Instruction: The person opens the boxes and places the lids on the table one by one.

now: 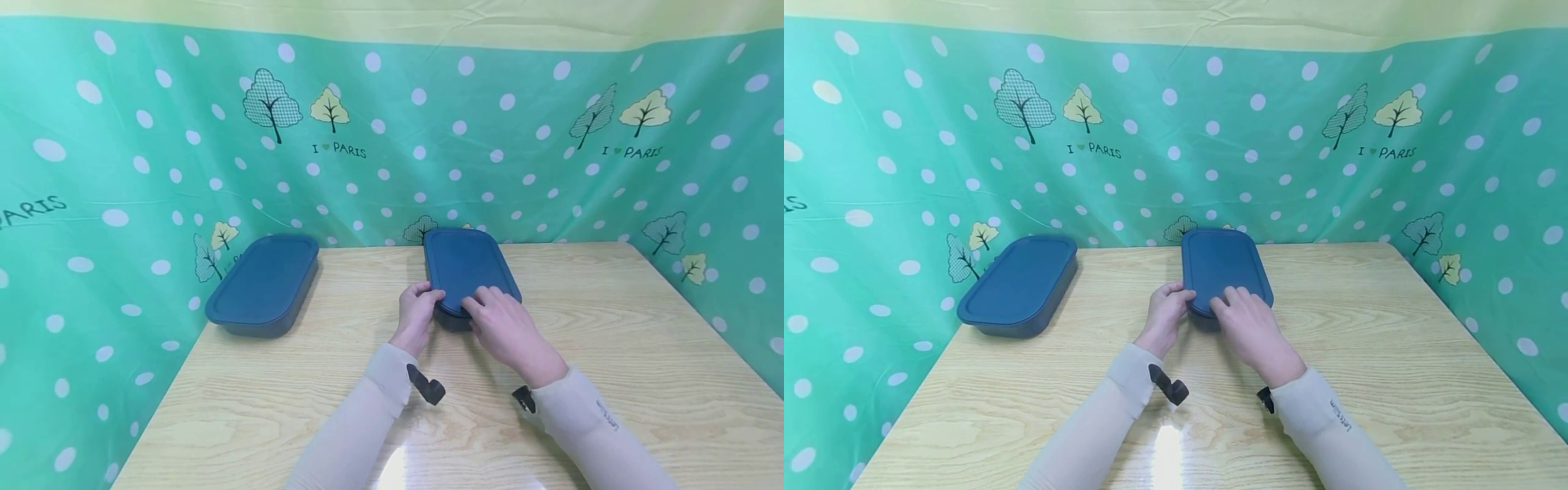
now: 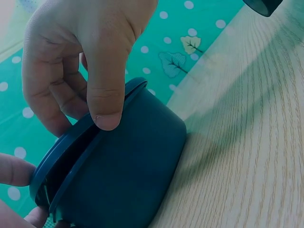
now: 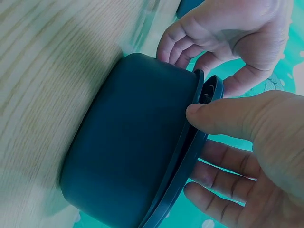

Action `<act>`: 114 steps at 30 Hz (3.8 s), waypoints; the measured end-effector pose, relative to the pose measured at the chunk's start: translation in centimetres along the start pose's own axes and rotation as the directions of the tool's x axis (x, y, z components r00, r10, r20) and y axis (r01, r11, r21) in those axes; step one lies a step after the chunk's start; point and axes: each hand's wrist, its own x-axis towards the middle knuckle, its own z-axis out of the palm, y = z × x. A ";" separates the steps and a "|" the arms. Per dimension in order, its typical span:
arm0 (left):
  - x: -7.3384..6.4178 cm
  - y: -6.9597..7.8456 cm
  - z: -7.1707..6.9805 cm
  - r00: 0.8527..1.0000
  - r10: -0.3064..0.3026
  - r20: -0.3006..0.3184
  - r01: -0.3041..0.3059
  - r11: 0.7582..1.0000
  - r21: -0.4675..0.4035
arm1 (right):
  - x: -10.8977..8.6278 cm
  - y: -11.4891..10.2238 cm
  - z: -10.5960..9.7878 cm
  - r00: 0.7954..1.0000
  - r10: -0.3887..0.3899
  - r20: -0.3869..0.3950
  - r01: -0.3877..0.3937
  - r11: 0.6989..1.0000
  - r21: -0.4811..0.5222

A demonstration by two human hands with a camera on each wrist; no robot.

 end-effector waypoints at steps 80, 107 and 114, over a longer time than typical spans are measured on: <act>0.3 -0.4 -0.4 1.000 -0.018 -0.004 0.017 0.997 -0.072 | -0.1 -0.2 0.7 1.000 -0.006 -0.014 0.005 0.998 -0.068; 0.5 -0.7 -0.2 0.999 0.032 0.015 -0.032 0.998 -0.049 | -0.1 -0.3 0.1 1.000 0.005 -0.017 -0.006 0.997 -0.076; 0.5 -0.7 -0.2 0.999 0.033 0.008 -0.032 0.998 -0.057 | -0.1 -0.4 0.0 1.000 0.009 0.000 -0.009 0.996 -0.084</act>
